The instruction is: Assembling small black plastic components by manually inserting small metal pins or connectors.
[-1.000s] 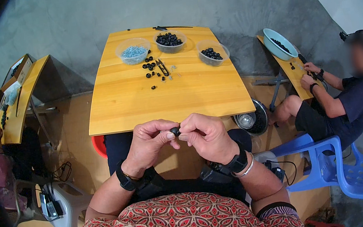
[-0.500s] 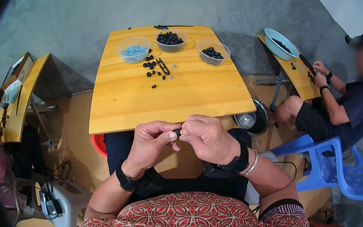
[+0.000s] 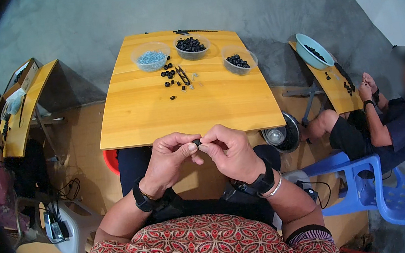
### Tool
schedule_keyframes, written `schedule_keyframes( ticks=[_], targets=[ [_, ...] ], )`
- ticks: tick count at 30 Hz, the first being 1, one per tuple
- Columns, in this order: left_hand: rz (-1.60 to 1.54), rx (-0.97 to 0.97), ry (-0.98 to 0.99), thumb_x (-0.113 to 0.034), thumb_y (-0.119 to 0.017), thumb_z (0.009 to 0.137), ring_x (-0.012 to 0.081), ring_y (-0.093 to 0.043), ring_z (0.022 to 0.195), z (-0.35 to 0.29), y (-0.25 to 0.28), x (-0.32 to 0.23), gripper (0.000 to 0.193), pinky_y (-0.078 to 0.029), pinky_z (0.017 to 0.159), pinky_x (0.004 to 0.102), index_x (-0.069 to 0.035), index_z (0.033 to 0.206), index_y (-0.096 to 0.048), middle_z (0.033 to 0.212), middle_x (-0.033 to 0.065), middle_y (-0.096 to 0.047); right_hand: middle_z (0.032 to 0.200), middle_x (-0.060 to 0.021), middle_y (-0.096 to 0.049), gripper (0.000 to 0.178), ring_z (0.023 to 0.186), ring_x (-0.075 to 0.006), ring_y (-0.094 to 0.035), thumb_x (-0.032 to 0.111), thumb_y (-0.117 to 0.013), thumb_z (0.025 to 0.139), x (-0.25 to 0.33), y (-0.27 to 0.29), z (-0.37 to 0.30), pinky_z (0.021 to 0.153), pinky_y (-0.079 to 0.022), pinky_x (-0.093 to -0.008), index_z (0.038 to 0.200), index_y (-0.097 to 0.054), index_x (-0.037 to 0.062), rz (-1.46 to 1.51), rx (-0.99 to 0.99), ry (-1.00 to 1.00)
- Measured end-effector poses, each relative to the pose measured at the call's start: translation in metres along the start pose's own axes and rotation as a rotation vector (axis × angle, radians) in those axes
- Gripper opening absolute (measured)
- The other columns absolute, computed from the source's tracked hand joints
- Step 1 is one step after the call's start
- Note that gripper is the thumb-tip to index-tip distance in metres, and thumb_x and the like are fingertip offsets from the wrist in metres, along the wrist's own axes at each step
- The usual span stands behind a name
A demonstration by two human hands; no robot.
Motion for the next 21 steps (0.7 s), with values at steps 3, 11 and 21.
schedule_keyframes(
  ticks=[3, 11, 21],
  targets=[
    [-0.004, 0.002, 0.000, 0.001, -0.055, 0.082, 0.0172, -0.061, 0.071, 0.001, 0.000, 0.002, 0.016, -0.052, 0.065, 0.0264, 0.002, 0.097, -0.059, 0.090, 0.0123, -0.061, 0.068, -0.0009, -0.052, 0.007, 0.055, -0.0050, -0.049, -0.001, -0.055, 0.080, -0.004, 0.002, 0.000, 0.047, -0.040, -0.0193, 0.083, -0.049, 0.0015, 0.117, 0.034, -0.056],
    [0.144, 0.077, -0.059, 0.002, -0.055, 0.081, 0.0153, -0.061, 0.070, 0.001, -0.002, -0.004, 0.016, -0.051, 0.066, 0.0251, 0.003, 0.097, -0.059, 0.089, 0.0115, -0.061, 0.073, -0.0035, -0.051, 0.013, 0.054, -0.0069, -0.049, 0.000, -0.055, 0.082, -0.005, 0.010, -0.001, 0.049, -0.040, -0.0182, 0.087, -0.042, 0.0029, 0.398, 0.223, -0.216],
    [0.199, 0.115, -0.059, -0.001, -0.057, 0.081, 0.0137, -0.060, 0.067, 0.002, -0.002, -0.005, 0.015, -0.051, 0.064, 0.0255, 0.003, 0.095, -0.060, 0.084, 0.0104, -0.062, 0.062, 0.0013, -0.050, 0.009, 0.053, -0.0051, -0.044, -0.002, -0.057, 0.078, -0.004, 0.011, -0.004, 0.048, -0.037, -0.0195, 0.076, -0.050, 0.0040, 0.119, 0.118, -0.035]
  ],
)
Point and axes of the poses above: each hand's wrist, its own z-axis towards the middle knuckle, its own y-axis out of the back of the hand, x = y × z, the point moved 2 cm from there along z, towards the middle knuckle
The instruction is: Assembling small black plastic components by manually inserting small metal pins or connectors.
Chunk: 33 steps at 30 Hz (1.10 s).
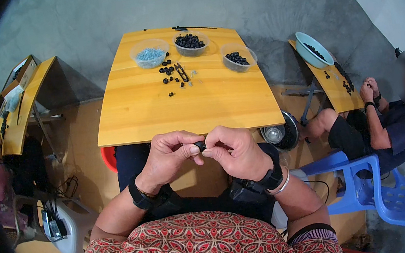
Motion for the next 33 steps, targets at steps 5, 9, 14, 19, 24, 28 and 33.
schedule_keyframes(
  ticks=[5, 9, 14, 19, 24, 28, 33],
  targets=[
    [-0.023, 0.005, 0.055, -0.001, -0.057, 0.081, 0.0141, -0.060, 0.067, 0.001, -0.001, -0.001, 0.016, -0.051, 0.064, 0.0262, 0.004, 0.095, -0.060, 0.084, 0.0106, -0.062, 0.062, 0.0016, -0.050, 0.010, 0.054, -0.0055, -0.043, -0.003, -0.058, 0.077, 0.006, 0.001, 0.004, 0.049, -0.036, -0.0199, 0.073, -0.051, 0.0037, -0.117, 0.024, 0.081],
    [-0.062, 0.008, 0.070, -0.001, -0.057, 0.081, 0.0150, -0.060, 0.067, 0.001, -0.002, 0.000, 0.016, -0.052, 0.063, 0.0266, 0.004, 0.096, -0.060, 0.086, 0.0112, -0.062, 0.063, 0.0014, -0.051, 0.011, 0.054, -0.0047, -0.046, -0.003, -0.059, 0.077, -0.005, 0.004, 0.003, 0.049, -0.038, -0.0190, 0.074, -0.051, 0.0037, 0.012, 0.053, 0.019],
    [-0.130, 0.024, 0.046, -0.002, -0.055, 0.083, 0.0154, -0.059, 0.067, 0.002, -0.002, 0.004, 0.018, -0.051, 0.062, 0.0262, 0.004, 0.099, -0.059, 0.089, 0.0121, -0.061, 0.066, 0.0002, -0.051, 0.013, 0.056, -0.0046, -0.051, -0.001, -0.058, 0.079, -0.008, 0.001, 0.001, 0.049, -0.041, -0.0176, 0.079, -0.046, 0.0036, 0.158, 0.060, -0.003],
    [-0.161, 0.040, 0.050, -0.004, -0.053, 0.084, 0.0146, -0.058, 0.066, 0.002, -0.002, 0.003, 0.019, -0.051, 0.060, 0.0256, 0.004, 0.100, -0.058, 0.091, 0.0117, -0.061, 0.065, 0.0000, -0.050, 0.013, 0.055, -0.0041, -0.049, 0.001, -0.058, 0.080, -0.008, -0.004, -0.005, 0.048, -0.040, -0.0181, 0.079, -0.046, 0.0036, 0.131, -0.012, -0.052],
    [-0.203, -0.023, 0.040, -0.002, -0.055, 0.082, 0.0136, -0.058, 0.065, 0.004, -0.004, 0.003, 0.018, -0.051, 0.058, 0.0246, 0.003, 0.099, -0.058, 0.087, 0.0106, -0.061, 0.062, 0.0002, -0.050, 0.012, 0.053, -0.0039, -0.048, 0.004, -0.060, 0.079, -0.012, -0.001, -0.006, 0.047, -0.039, -0.0191, 0.078, -0.049, 0.0031, -0.001, -0.042, -0.013],
    [-0.172, -0.037, 0.082, -0.001, -0.056, 0.081, 0.0138, -0.059, 0.064, 0.002, 0.000, 0.008, 0.016, -0.052, 0.058, 0.0248, 0.003, 0.096, -0.058, 0.084, 0.0103, -0.061, 0.060, 0.0008, -0.050, 0.009, 0.052, -0.0041, -0.046, 0.004, -0.062, 0.077, -0.008, 0.000, -0.005, 0.047, -0.037, -0.0193, 0.077, -0.053, 0.0025, -0.018, -0.050, -0.061],
    [-0.170, -0.037, 0.048, -0.001, -0.056, 0.082, 0.0147, -0.060, 0.064, 0.001, -0.001, 0.011, 0.014, -0.053, 0.059, 0.0256, 0.003, 0.095, -0.058, 0.084, 0.0112, -0.061, 0.060, 0.0010, -0.050, 0.008, 0.052, -0.0035, -0.044, 0.005, -0.063, 0.077, -0.013, -0.001, -0.006, 0.047, -0.037, -0.0188, 0.076, -0.055, 0.0024, -0.024, -0.047, -0.012]
  ],
)
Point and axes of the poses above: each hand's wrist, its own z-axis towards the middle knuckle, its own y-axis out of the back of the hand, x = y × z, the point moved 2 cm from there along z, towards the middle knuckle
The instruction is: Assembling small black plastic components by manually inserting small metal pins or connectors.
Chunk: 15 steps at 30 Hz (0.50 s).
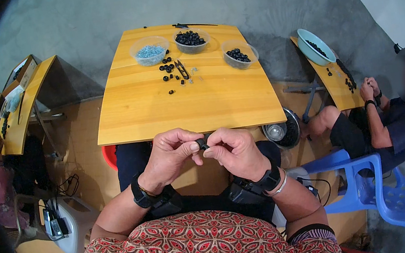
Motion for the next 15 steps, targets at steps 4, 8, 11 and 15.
schedule_keyframes(
  ticks=[4, 8, 11, 15],
  targets=[
    [-0.005, -0.004, 0.004, -0.001, -0.056, 0.082, 0.0153, -0.060, 0.064, -0.0003, 0.0007, 0.0012, 0.014, -0.053, 0.059, 0.0261, 0.004, 0.095, -0.058, 0.084, 0.0114, -0.061, 0.060, 0.0015, -0.050, 0.008, 0.052, -0.0029, -0.043, 0.005, -0.062, 0.078, -0.0016, -0.0009, 0.0004, 0.047, -0.036, -0.0185, 0.076, -0.054, 0.0028, 0.054, 0.024, 0.008],
    [0.035, -0.001, -0.029, -0.001, -0.056, 0.081, 0.0153, -0.060, 0.064, -0.0020, -0.0002, 0.0014, 0.014, -0.052, 0.060, 0.0259, 0.003, 0.095, -0.059, 0.083, 0.0110, -0.061, 0.059, 0.0019, -0.049, 0.009, 0.052, -0.0031, -0.045, 0.006, -0.061, 0.080, -0.0015, -0.0027, -0.0002, 0.046, -0.036, -0.0182, 0.076, -0.053, 0.0032, 0.192, 0.063, -0.094],
    [0.066, -0.007, -0.044, 0.000, -0.056, 0.081, 0.0147, -0.060, 0.064, -0.0017, -0.0020, 0.0008, 0.014, -0.051, 0.060, 0.0251, 0.003, 0.095, -0.059, 0.082, 0.0106, -0.062, 0.059, 0.0016, -0.050, 0.009, 0.051, -0.0038, -0.046, 0.005, -0.060, 0.080, -0.0068, -0.0051, -0.0020, 0.045, -0.037, -0.0182, 0.077, -0.052, 0.0032, 0.218, 0.033, -0.076],
    [0.159, -0.036, -0.079, 0.000, -0.056, 0.081, 0.0141, -0.060, 0.064, -0.0020, -0.0031, 0.0005, 0.013, -0.051, 0.059, 0.0244, 0.003, 0.094, -0.059, 0.083, 0.0104, -0.062, 0.059, 0.0014, -0.050, 0.009, 0.050, -0.0042, -0.047, 0.005, -0.060, 0.080, -0.0068, -0.0056, -0.0032, 0.045, -0.038, -0.0180, 0.077, -0.052, 0.0029, 0.083, 0.011, 0.001]
  ],
)
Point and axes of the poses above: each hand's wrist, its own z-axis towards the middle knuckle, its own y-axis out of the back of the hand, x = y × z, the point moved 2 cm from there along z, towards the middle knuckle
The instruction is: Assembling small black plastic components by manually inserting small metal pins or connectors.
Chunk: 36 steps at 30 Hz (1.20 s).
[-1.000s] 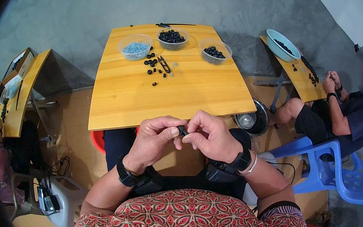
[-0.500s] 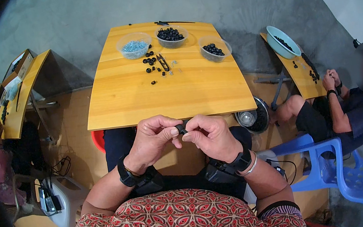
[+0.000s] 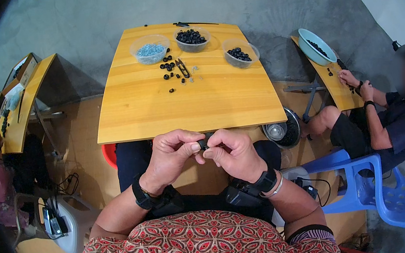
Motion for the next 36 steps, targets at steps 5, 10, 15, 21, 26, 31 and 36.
schedule_keyframes(
  ticks=[5, 10, 15, 21, 26, 31, 36],
  targets=[
    [-0.015, 0.049, 0.080, 0.000, -0.055, 0.082, 0.0136, -0.059, 0.064, 0.004, 0.003, -0.006, 0.013, -0.051, 0.059, 0.0239, 0.003, 0.093, -0.060, 0.083, 0.0104, -0.062, 0.062, 0.0002, -0.051, 0.009, 0.051, -0.0043, -0.050, 0.002, -0.058, 0.080, 0.002, 0.000, 0.002, 0.046, -0.039, -0.0178, 0.075, -0.050, 0.0020, 0.044, 0.043, -0.085],
    [-0.030, 0.109, 0.209, -0.001, -0.056, 0.082, 0.0126, -0.059, 0.064, 0.009, 0.006, -0.009, 0.012, -0.050, 0.059, 0.0230, 0.003, 0.092, -0.060, 0.083, 0.0091, -0.062, 0.067, -0.0001, -0.050, 0.009, 0.052, -0.0044, -0.049, -0.001, -0.055, 0.080, 0.002, -0.002, 0.002, 0.046, -0.040, -0.0181, 0.084, -0.048, 0.0026, 0.098, 0.021, -0.093],
    [-0.080, 0.215, 0.209, 0.000, -0.056, 0.081, 0.0120, -0.058, 0.064, 0.012, 0.008, -0.017, 0.048, -0.048, 0.061, 0.0218, -0.002, 0.126, -0.037, 0.087, 0.0098, -0.061, 0.068, 0.0016, -0.047, 0.022, 0.053, -0.0045, -0.049, -0.001, -0.053, 0.081, 0.006, -0.001, 0.003, 0.046, -0.041, -0.0183, 0.101, -0.047, 0.0030, 0.111, 0.066, -0.133],
    [-0.016, 0.264, 0.254, 0.002, -0.056, 0.080, 0.0121, -0.056, 0.062, 0.014, 0.009, -0.020, 0.075, -0.047, 0.057, 0.0218, -0.007, 0.136, -0.007, 0.086, 0.0118, -0.059, 0.060, -0.0026, -0.046, 0.047, 0.053, -0.0102, -0.048, 0.002, -0.056, 0.077, 0.017, -0.001, 0.006, 0.051, -0.040, -0.0232, 0.123, -0.045, 0.0071, -0.291, 0.267, -0.072],
    [0.001, 0.242, 0.272, 0.004, -0.055, 0.080, 0.0125, -0.056, 0.061, 0.014, 0.010, -0.019, 0.074, -0.046, 0.057, 0.0221, -0.007, 0.136, -0.007, 0.084, 0.0112, -0.058, 0.072, -0.0053, -0.059, 0.047, 0.056, -0.0132, -0.050, 0.000, -0.053, 0.077, 0.015, -0.004, 0.006, 0.058, -0.042, -0.0245, 0.122, -0.046, 0.0066, -0.245, 0.252, -0.021],
    [0.029, 0.226, 0.289, 0.005, -0.053, 0.081, 0.0123, -0.055, 0.061, 0.015, 0.009, -0.019, 0.071, -0.046, 0.056, 0.0220, -0.006, 0.135, -0.009, 0.084, 0.0111, -0.058, 0.079, -0.0061, -0.062, 0.045, 0.059, -0.0132, -0.053, -0.002, -0.050, 0.077, 0.012, -0.006, 0.005, 0.061, -0.043, -0.0241, 0.122, -0.045, 0.0041, -0.235, 0.231, 0.010],
    [0.071, 0.276, 0.289, 0.001, -0.055, 0.081, 0.0120, -0.054, 0.063, 0.017, 0.013, -0.019, 0.070, -0.046, 0.059, 0.0228, -0.007, 0.135, -0.012, 0.085, 0.0097, -0.058, 0.080, -0.0081, -0.062, 0.043, 0.061, -0.0138, -0.055, -0.005, -0.045, 0.078, 0.010, -0.008, 0.008, 0.061, -0.044, -0.0243, 0.121, -0.044, 0.0032, -0.218, 0.235, 0.042]
  ],
)
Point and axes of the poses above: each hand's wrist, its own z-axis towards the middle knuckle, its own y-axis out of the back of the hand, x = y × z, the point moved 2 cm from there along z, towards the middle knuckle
